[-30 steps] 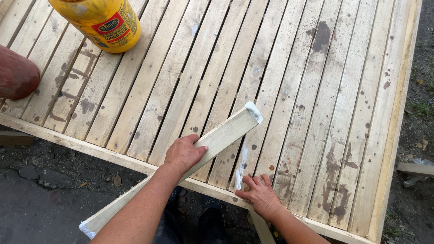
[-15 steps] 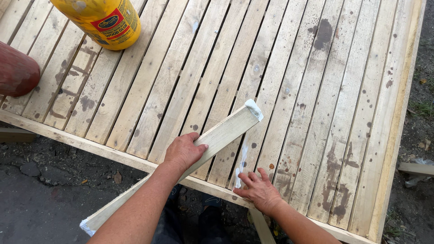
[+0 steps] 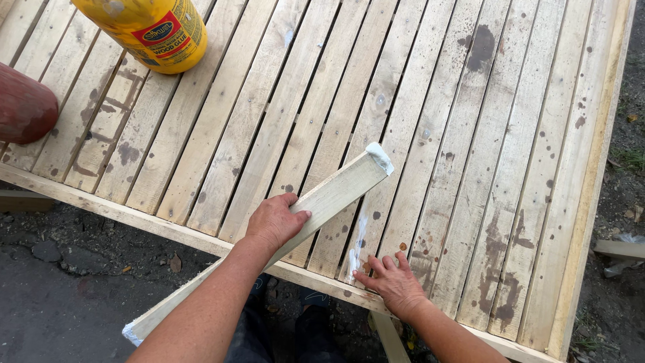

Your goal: The person applies wood glue from a yellow jar onto the ends of a wooden slat, then positions the slat against the edge of a wooden bed frame and presses it into place, holding it while aligning it with the frame corner.

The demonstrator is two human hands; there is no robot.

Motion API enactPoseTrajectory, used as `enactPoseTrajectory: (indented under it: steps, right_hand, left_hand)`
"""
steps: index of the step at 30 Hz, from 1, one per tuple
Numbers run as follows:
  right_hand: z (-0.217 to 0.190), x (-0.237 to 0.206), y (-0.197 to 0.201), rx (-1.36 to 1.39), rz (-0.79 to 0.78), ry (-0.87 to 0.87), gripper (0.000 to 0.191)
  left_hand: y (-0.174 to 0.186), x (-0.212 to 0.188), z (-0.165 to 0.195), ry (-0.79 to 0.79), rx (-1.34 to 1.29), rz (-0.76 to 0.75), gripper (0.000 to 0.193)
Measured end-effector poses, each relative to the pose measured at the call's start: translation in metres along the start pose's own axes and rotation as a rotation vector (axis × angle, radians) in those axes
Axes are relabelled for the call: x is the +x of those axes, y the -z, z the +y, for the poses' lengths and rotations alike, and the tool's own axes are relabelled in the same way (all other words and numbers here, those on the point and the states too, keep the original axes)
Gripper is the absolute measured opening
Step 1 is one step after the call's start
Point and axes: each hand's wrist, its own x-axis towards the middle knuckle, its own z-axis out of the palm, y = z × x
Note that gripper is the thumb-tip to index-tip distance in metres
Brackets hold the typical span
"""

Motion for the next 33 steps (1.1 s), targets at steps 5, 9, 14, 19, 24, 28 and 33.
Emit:
enactPoseTrajectory:
  steps: [5, 9, 14, 19, 24, 28, 33]
  right_hand:
    - [-0.001, -0.002, 0.004, -0.048, -0.155, 0.053, 0.073]
    - [0.0, -0.002, 0.009, -0.046, -0.151, 0.07, 0.068]
    - [-0.002, 0.0, 0.004, -0.004, -0.065, 0.085, 0.052]
    - [-0.005, 0.003, -0.008, -0.02, 0.089, 0.104, 0.067]
    - [-0.005, 0.004, -0.011, -0.035, 0.111, 0.092, 0.047]
    - [-0.011, 0.013, -0.004, 0.017, 0.121, 0.09, 0.065]
    - [-0.018, 0.018, 0.011, -0.046, 0.014, 0.047, 0.068]
  left_hand:
    - [-0.005, 0.001, 0.001, -0.009, -0.011, 0.007, 0.049]
    - [-0.006, 0.001, 0.001, -0.022, 0.017, 0.008, 0.046]
    - [-0.002, 0.0, 0.0, -0.033, 0.009, 0.014, 0.044]
    - [-0.001, -0.001, 0.001, 0.001, 0.001, -0.002, 0.043]
    - [-0.004, -0.001, 0.0, -0.005, -0.011, -0.011, 0.043]
    - [-0.004, 0.001, -0.001, -0.01, -0.006, 0.004, 0.044]
    - [-0.001, 0.003, -0.001, -0.007, -0.006, 0.0, 0.043]
